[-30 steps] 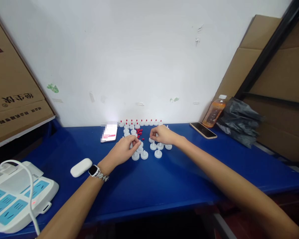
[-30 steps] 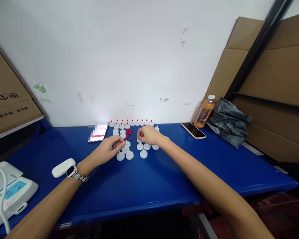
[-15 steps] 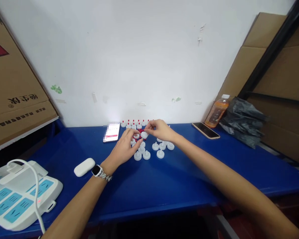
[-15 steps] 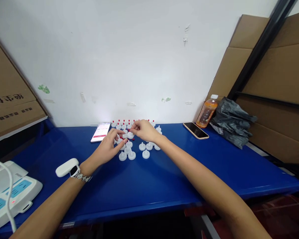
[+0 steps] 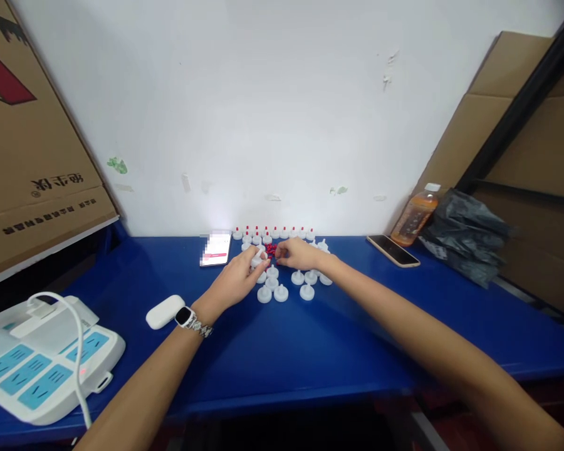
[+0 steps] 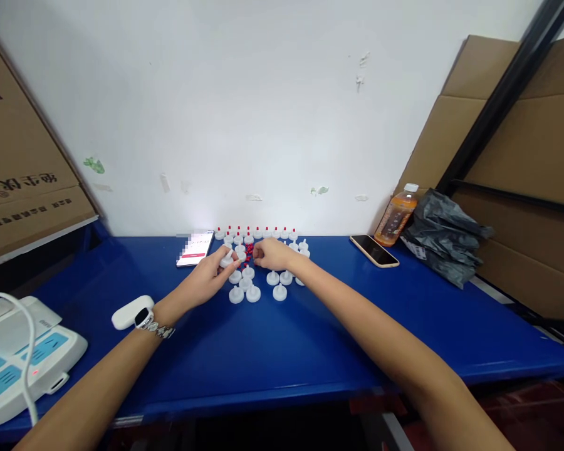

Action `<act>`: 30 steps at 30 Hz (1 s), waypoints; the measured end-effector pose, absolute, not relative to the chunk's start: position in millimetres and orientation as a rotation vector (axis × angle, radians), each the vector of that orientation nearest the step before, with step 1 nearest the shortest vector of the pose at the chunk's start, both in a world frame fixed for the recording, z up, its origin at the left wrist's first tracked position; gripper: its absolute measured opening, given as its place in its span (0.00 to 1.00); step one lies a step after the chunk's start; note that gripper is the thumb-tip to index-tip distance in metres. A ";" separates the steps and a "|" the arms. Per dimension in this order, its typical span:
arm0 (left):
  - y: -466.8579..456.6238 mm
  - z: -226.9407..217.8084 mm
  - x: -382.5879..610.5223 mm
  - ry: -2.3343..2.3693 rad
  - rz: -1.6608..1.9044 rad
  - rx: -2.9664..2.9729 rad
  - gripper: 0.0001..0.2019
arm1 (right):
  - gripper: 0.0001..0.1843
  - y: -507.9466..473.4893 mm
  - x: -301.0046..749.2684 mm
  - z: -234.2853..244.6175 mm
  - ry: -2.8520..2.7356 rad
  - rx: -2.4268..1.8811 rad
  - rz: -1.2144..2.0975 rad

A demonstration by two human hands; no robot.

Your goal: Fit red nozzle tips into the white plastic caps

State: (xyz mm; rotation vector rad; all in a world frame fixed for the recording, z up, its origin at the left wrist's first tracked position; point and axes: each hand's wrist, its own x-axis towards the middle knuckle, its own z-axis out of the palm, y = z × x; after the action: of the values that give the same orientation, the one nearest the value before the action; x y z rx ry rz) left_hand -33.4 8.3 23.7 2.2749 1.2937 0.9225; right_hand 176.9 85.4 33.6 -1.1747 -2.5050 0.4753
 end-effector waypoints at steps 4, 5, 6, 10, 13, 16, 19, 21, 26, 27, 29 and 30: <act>7.6 23.7 -33.3 1.275 0.916 2.287 0.15 | 0.04 84.9 171.4 29.6 -2.580 -1.195 0.437; 7.4 23.7 -33.2 1.272 0.917 2.290 0.15 | 0.05 84.0 169.9 29.2 -2.584 -1.187 0.432; 7.4 23.6 -33.2 1.272 0.919 2.292 0.14 | 0.05 83.4 168.8 28.6 -2.582 -1.184 0.422; 8.4 21.8 -34.0 1.294 0.933 2.291 0.15 | 0.04 82.9 170.1 25.5 -2.528 -1.192 0.403; 8.7 20.7 -34.0 1.304 0.936 2.294 0.15 | 0.03 80.4 173.2 27.5 -2.364 -1.140 0.481; 6.6 21.5 -32.4 1.306 0.924 2.285 0.15 | 0.06 71.4 173.8 33.3 -2.062 -1.024 0.812; 2.6 23.8 -29.6 1.303 0.903 2.290 0.14 | 0.13 55.2 171.0 36.8 -1.758 -0.874 1.081; -0.2 25.8 -27.6 1.297 0.876 2.322 0.15 | 0.16 43.0 168.2 36.2 -1.637 -0.796 1.144; -5.8 29.7 -24.9 1.299 0.800 2.455 0.17 | 0.18 23.0 162.9 31.6 -1.543 -0.729 1.207; -6.6 29.9 -24.9 1.296 0.790 2.481 0.18 | 0.18 21.5 162.5 31.2 -1.541 -0.727 1.207; -7.8 29.5 -25.3 1.290 0.782 2.528 0.18 | 0.19 20.0 162.1 30.9 -1.538 -0.723 1.197; -8.2 29.0 -25.6 1.286 0.779 2.547 0.17 | 0.19 19.5 161.9 30.7 -1.543 -0.722 1.186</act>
State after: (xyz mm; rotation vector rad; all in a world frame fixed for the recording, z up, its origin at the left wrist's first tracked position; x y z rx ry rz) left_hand -25.6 -8.2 29.0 2.5473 1.2859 0.7792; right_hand 161.9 19.5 30.7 -0.7224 -1.5428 1.1856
